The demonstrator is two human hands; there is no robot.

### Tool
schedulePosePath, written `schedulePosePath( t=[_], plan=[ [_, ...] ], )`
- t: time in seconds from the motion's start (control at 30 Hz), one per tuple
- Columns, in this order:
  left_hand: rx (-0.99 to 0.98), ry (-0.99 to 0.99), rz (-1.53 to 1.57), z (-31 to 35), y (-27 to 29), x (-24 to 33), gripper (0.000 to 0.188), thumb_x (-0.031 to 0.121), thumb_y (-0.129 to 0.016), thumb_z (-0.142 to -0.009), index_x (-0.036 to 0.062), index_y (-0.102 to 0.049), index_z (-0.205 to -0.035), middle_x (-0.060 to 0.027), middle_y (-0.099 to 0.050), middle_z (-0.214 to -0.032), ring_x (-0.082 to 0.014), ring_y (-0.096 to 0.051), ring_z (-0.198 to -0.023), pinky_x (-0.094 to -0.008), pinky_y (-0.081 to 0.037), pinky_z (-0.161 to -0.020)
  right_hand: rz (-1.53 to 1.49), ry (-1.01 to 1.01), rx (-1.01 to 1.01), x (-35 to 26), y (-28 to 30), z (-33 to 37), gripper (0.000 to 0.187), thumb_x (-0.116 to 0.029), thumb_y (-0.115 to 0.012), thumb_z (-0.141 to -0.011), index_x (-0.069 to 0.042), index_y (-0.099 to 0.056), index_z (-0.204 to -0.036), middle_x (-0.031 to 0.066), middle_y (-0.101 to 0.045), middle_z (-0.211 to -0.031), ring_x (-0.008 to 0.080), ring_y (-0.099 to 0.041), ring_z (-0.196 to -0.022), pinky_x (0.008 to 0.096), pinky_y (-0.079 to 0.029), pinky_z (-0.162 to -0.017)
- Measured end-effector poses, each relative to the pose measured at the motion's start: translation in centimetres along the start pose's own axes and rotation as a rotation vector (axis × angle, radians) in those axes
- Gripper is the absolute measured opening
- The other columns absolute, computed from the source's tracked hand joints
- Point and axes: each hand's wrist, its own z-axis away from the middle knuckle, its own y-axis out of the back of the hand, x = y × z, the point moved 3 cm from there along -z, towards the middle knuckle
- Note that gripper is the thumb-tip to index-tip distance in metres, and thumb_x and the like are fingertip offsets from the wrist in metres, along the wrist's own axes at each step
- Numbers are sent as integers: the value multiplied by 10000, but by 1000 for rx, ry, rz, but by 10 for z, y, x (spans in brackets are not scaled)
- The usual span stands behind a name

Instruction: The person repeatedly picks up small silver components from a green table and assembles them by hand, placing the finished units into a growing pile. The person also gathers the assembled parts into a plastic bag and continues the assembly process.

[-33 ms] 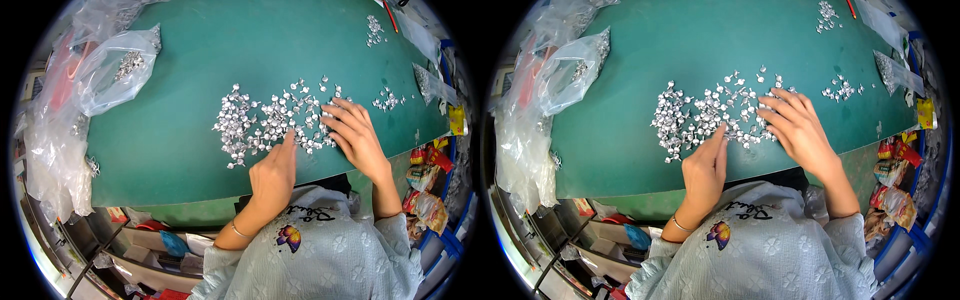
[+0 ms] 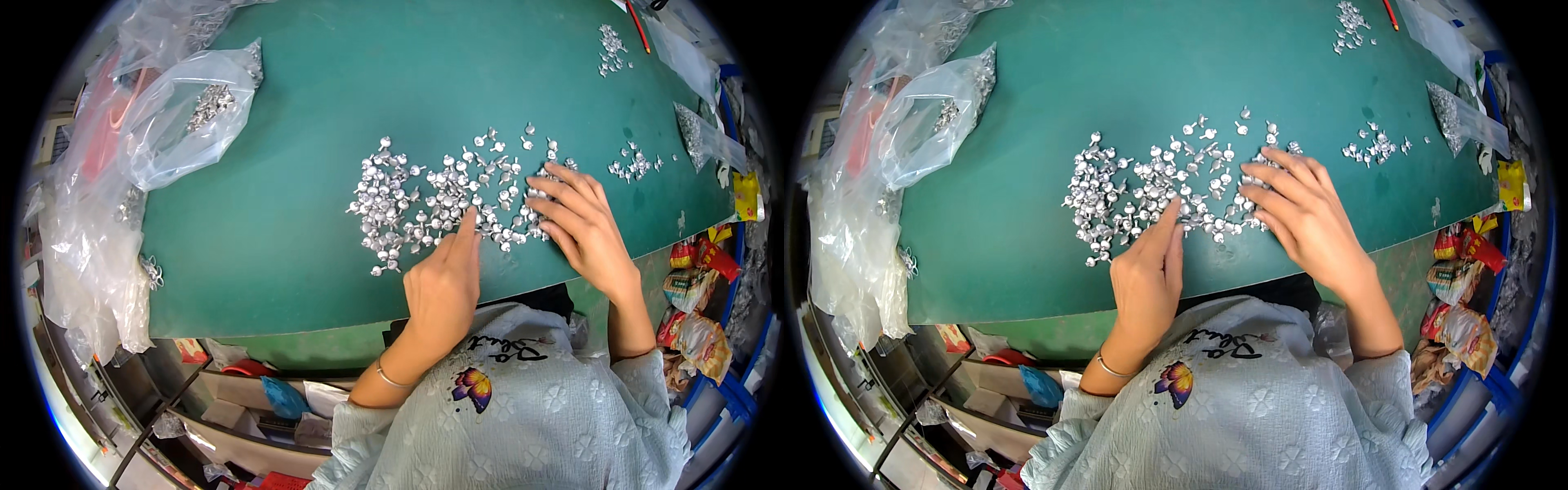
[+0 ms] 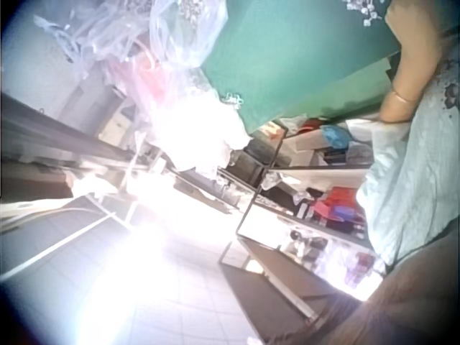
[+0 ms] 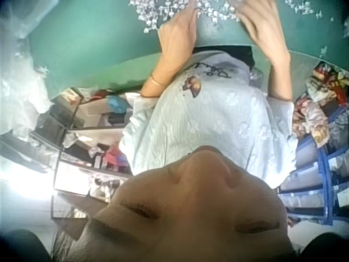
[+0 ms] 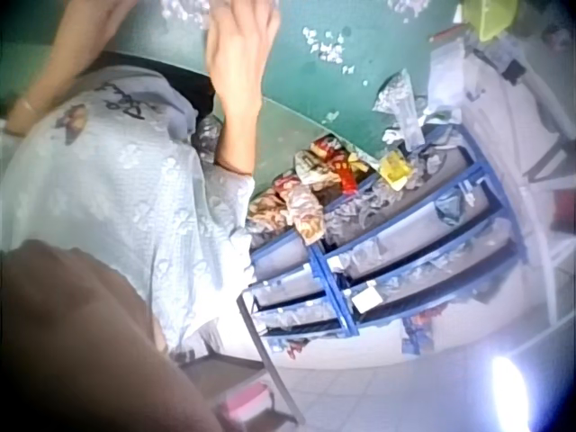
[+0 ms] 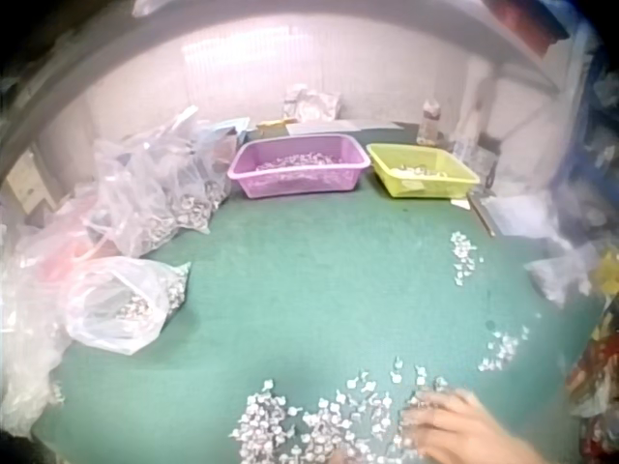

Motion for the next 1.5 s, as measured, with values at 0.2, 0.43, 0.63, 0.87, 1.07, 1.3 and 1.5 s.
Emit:
schedulePosePath(
  t=[0.2, 0.43, 0.63, 0.87, 1.07, 1.3, 1.5],
  plan=[
    [-213, 8, -97, 1, 4, 4, 316, 2, -579, -816, 19, -582, -1132, -145, -591, -698, -262, -519, -480, -322, -415, -464, -154, -155, 198, 15, 3, -6, 197, -93, -694, -709, -44, -630, -888, 50, -611, -937, 240, -531, -939, 352, -381, -786],
    [-156, 50, 163, 3, 4, 7, 255, -9, -555, -835, 11, -614, -1082, -123, -589, -684, -154, -465, -463, -285, -381, -448, -15, -112, 290, 7, -17, -37, 142, -50, -677, -714, -54, -628, -848, 40, -588, -843, 208, -504, -796, 326, -337, -709],
    [-158, 319, 613, 3, 1, 5, 214, 14, -584, -836, 4, -638, -1043, 26, -496, -618, -25, -356, -493, -208, -283, -433, -313, -59, 342, 2, -7, -24, 95, -22, -672, -713, -35, -648, -803, 57, -599, -772, 213, -519, -735, 306, -369, -691],
    [-203, 564, 1096, 3, -9, 9, 203, 13, -629, -810, 8, -656, -1011, 79, -418, -619, -6, -318, -551, -171, -248, -484, -782, -68, 193, -19, 2, -2, 86, -2, -668, -710, -8, -649, -793, 73, -603, -778, 203, -518, -753, 313, -392, -704],
    [-233, 558, 1209, 6, -9, 16, 153, 12, -639, -806, 1, -670, -955, 73, -427, -636, -9, -333, -582, -167, -262, -505, -835, -83, 179, -25, 9, 5, 84, -3, -668, -706, -10, -647, -787, 67, -592, -777, 201, -513, -764, 317, -393, -715],
    [-276, 539, 1298, 11, -8, 20, 139, 21, -653, -800, 4, -674, -937, 75, -410, -615, -8, -335, -574, -166, -256, -496, -856, -44, 188, -31, 15, 10, 73, 0, -656, -713, -8, -643, -785, 71, -577, -776, 208, -510, -767, 324, -399, -709],
    [-318, 626, 1457, 15, -10, 24, 127, 30, -643, -812, 6, -667, -935, 73, -409, -580, -3, -339, -520, -175, -239, -455, -828, 9, 225, -37, 21, 15, 85, -10, -660, -713, 1, -643, -796, 83, -573, -780, 222, -519, -756, 326, -411, -696]
  ],
)
